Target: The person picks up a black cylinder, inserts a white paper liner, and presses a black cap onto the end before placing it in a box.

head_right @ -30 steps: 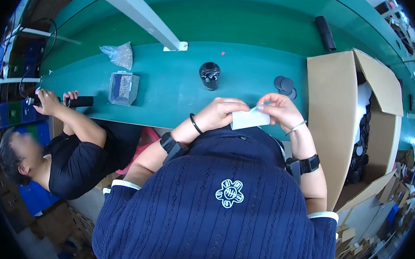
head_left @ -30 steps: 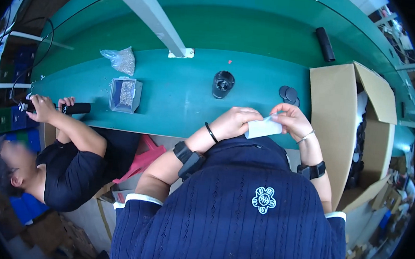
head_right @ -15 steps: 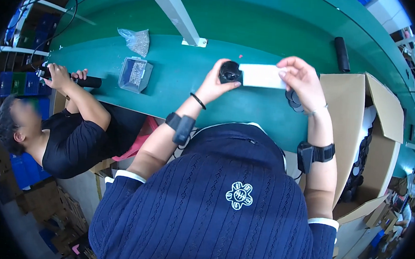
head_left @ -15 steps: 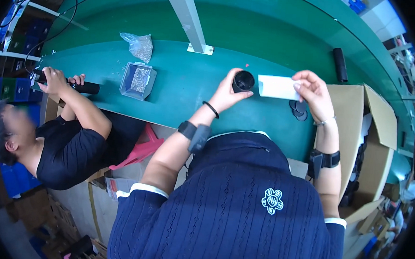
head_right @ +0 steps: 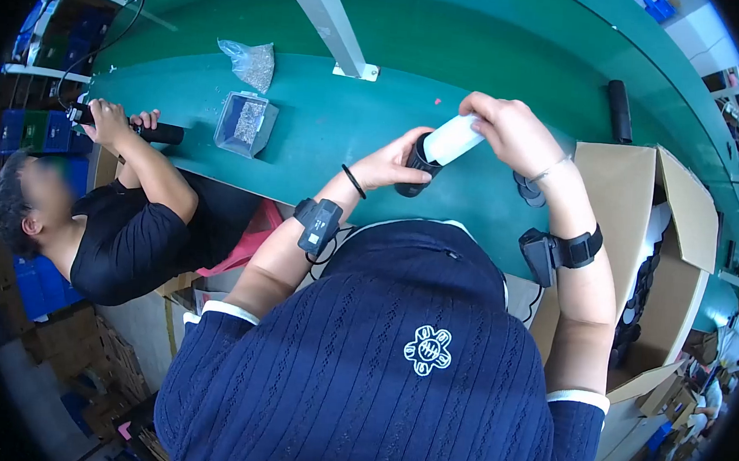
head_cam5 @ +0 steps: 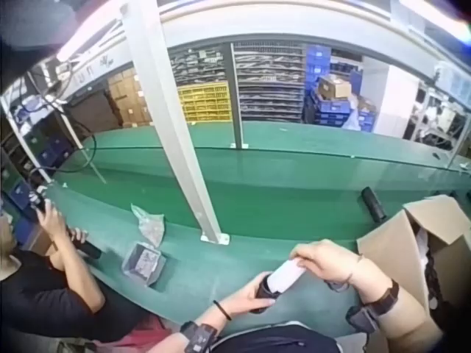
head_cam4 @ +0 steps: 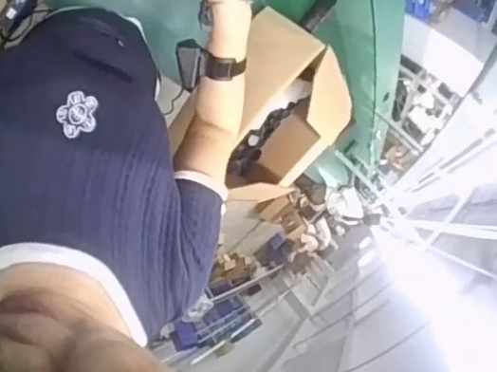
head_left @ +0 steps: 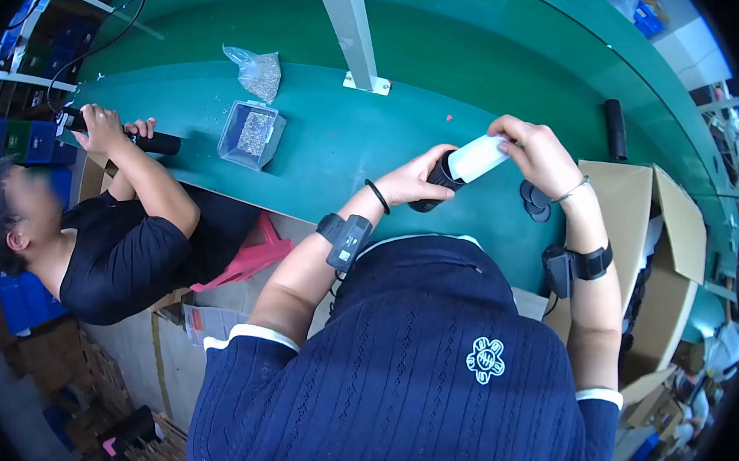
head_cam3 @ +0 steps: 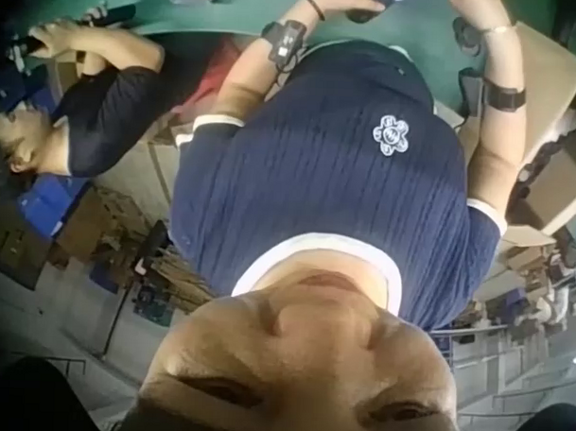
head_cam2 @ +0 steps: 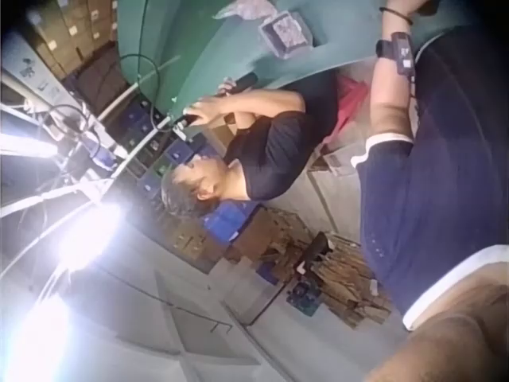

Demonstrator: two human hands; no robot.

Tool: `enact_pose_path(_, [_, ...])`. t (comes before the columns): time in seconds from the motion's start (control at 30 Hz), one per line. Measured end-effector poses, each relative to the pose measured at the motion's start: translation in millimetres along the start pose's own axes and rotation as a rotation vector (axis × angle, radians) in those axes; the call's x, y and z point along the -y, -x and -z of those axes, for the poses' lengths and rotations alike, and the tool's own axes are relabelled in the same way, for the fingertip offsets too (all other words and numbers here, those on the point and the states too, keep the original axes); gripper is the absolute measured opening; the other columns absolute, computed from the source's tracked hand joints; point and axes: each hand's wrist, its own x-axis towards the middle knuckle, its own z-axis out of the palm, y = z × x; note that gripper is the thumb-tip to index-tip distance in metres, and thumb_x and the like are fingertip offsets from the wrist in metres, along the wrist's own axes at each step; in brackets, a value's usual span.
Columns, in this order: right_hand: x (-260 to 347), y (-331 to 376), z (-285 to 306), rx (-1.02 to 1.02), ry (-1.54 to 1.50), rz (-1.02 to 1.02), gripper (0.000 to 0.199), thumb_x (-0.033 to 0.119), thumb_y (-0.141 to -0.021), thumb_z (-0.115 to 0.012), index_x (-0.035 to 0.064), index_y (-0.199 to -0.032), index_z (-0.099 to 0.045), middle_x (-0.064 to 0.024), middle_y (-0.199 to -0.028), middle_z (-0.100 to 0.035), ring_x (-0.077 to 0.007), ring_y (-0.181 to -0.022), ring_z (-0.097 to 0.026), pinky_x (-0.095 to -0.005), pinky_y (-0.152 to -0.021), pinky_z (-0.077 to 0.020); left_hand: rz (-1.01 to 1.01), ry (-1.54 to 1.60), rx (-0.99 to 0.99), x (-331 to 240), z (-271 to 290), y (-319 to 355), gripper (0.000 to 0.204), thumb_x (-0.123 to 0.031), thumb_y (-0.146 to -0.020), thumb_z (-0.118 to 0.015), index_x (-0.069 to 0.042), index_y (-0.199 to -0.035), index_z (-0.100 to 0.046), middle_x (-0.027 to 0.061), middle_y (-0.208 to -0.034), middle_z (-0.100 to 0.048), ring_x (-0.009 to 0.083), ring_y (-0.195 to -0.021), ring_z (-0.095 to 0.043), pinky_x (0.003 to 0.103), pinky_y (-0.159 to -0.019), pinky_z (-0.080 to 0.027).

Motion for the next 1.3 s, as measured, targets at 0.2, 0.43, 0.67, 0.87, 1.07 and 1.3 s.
enact_pose_path(0.2, [22.8, -3.4, -3.1, -0.041, 0.447, 0.347, 0.026, -0.003, -0.074, -0.053, 0.0044, -0.098, -0.06, -0.0122, -0.082, -0.062, -0.0299, -0.08, -0.061, -0.0394, -0.071, -0.0498, 0.086, 0.005, -0.012, -2.1, 0.2, -4.5, 0.075, -0.015, -0.079, -0.074, -0.002, -0.138, -0.031, 0.007, -0.122, -0.049, 0.0156, -0.115, -0.047, 0.031, -0.099, -0.037])
enact_pose_path(0.43, [23.6, -7.4, -29.2, 0.128, 0.455, 0.385, 0.027, -0.002, -0.071, -0.056, 0.0029, -0.098, -0.058, -0.014, -0.08, -0.062, -0.0314, -0.08, -0.062, -0.0391, -0.07, -0.0506, -0.093, -0.147, -0.116, -0.7, -8.7, 1.4, 0.068, -0.02, -0.075, -0.078, -0.004, -0.128, -0.039, 0.0083, -0.113, -0.053, 0.0171, -0.108, -0.051, 0.03, -0.093, -0.042])
enact_pose_path(0.67, [24.5, 4.5, -45.1, 0.108, 0.228, 0.261, 0.046, -0.002, -0.063, -0.071, 0.0056, -0.106, -0.056, -0.0139, -0.115, -0.05, -0.0342, -0.11, -0.046, -0.042, -0.092, -0.042, -0.175, -0.417, -0.157, 4.3, 0.2, 16.8, 0.075, -0.013, -0.069, -0.08, -0.004, -0.131, -0.038, 0.0094, -0.123, -0.046, 0.0202, -0.118, -0.047, 0.034, -0.1, -0.039])
enact_pose_path(0.87, [-3.1, 14.1, -80.1, 0.079, 0.139, 0.289, 0.026, 0.004, -0.067, -0.073, 0.0067, -0.091, -0.065, -0.0133, -0.123, -0.047, -0.0351, -0.116, -0.043, -0.042, -0.097, -0.0401, -0.396, -0.947, -0.277, -17.3, -21.3, 44.0, 0.047, -0.012, -0.069, -0.077, -0.006, -0.107, -0.05, 0.0153, -0.123, -0.042, 0.0363, -0.101, -0.057, 0.042, -0.078, -0.053])
enact_pose_path(1.07, [-4.2, 15.4, -82.9, 0.118, 0.051, 0.261, 0.027, 0.005, -0.068, -0.073, 0.0067, -0.093, -0.063, -0.0133, -0.123, -0.046, -0.0334, -0.117, -0.043, -0.0406, -0.097, -0.0405, -0.407, -1.039, -0.258, -17.4, -22.6, 53.3, 0.033, -0.012, -0.069, -0.076, -0.003, -0.09, -0.052, 0.0155, -0.12, -0.045, 0.0349, -0.098, -0.059, 0.041, -0.074, -0.054])
enact_pose_path(1.3, [-2.1, 16.5, -83.8, 0.157, 0.075, 0.298, 0.024, 0.007, -0.069, -0.073, 0.0059, -0.09, -0.063, -0.0133, -0.121, -0.048, -0.0334, -0.114, -0.046, -0.04, -0.095, -0.0423, -0.429, -1.019, -0.301, -13.3, -25.3, 52.8, 0.029, -0.013, -0.07, -0.077, -0.002, -0.084, -0.053, 0.0159, -0.119, -0.047, 0.0346, -0.098, -0.059, 0.041, -0.074, -0.055])
